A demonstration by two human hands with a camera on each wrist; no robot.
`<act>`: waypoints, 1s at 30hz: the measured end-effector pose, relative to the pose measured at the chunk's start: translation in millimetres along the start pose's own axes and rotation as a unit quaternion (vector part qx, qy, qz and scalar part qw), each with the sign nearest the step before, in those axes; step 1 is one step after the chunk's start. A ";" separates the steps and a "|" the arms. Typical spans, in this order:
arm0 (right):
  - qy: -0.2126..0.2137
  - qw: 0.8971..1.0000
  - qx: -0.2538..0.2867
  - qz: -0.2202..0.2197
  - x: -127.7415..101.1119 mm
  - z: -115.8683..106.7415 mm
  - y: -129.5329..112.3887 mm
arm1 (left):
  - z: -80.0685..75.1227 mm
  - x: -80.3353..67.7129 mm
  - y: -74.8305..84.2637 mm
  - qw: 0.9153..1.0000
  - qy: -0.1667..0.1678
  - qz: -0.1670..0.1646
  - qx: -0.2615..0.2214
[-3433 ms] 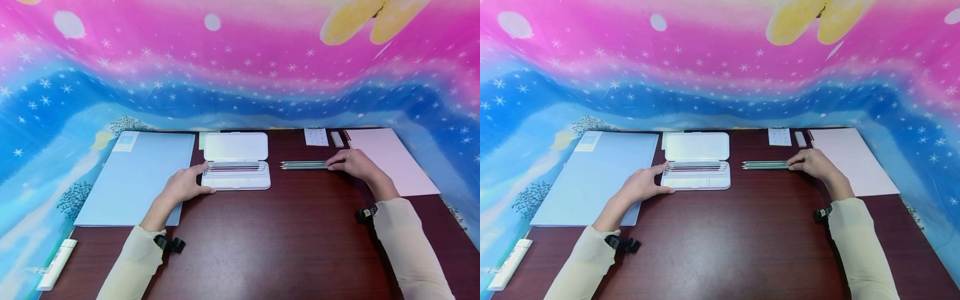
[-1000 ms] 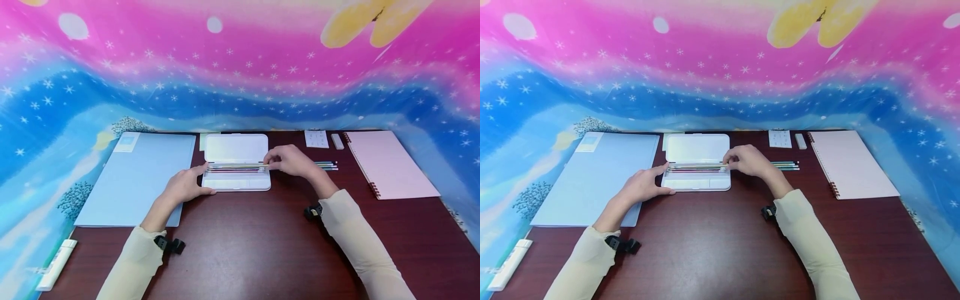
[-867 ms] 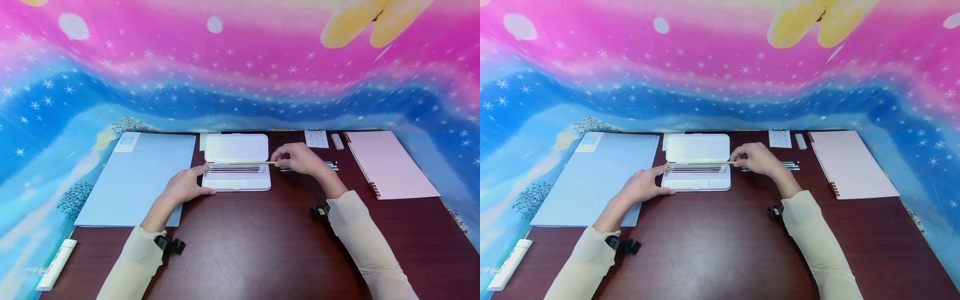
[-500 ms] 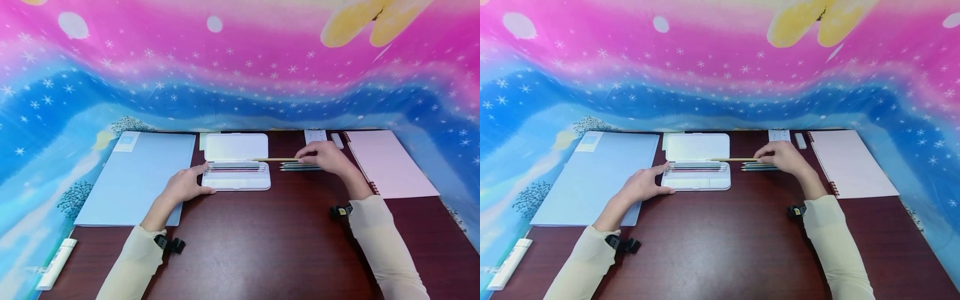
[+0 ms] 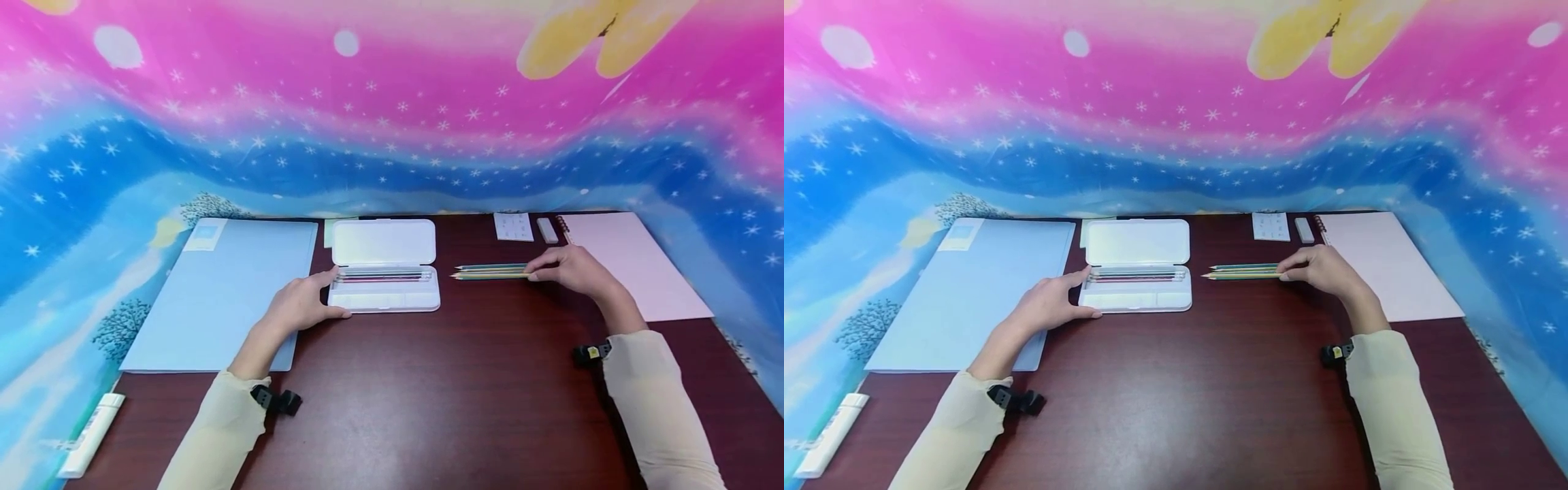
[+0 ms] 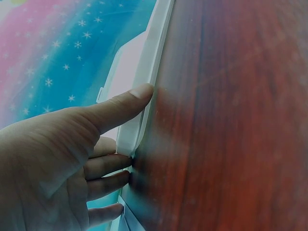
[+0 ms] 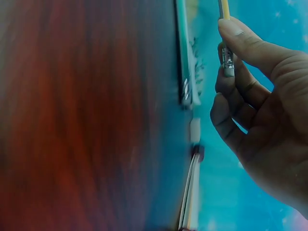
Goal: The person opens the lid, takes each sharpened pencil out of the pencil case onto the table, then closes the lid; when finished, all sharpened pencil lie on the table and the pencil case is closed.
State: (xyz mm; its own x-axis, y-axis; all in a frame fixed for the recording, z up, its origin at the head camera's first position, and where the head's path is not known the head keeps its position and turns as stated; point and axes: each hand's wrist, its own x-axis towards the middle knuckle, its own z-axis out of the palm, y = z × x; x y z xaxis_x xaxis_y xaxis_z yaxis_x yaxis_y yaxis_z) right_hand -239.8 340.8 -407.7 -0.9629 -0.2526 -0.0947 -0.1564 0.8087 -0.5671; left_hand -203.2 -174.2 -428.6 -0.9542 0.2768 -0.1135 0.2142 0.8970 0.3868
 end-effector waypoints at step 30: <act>-0.031 0.999 -0.017 0.030 -1.2 0.6 21.2 | 0.6 0.6 0.9 1.000 0.006 -0.002 0.003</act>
State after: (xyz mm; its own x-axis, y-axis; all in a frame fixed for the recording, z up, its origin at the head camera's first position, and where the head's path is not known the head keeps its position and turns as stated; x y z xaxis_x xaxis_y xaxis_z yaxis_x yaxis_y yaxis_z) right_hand -241.8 357.9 -420.1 -0.9553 -0.2352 -0.1790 -0.1075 0.8406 -0.5309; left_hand -203.5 -173.1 -428.9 -0.9575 0.2686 -0.1048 0.2107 0.9001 0.3813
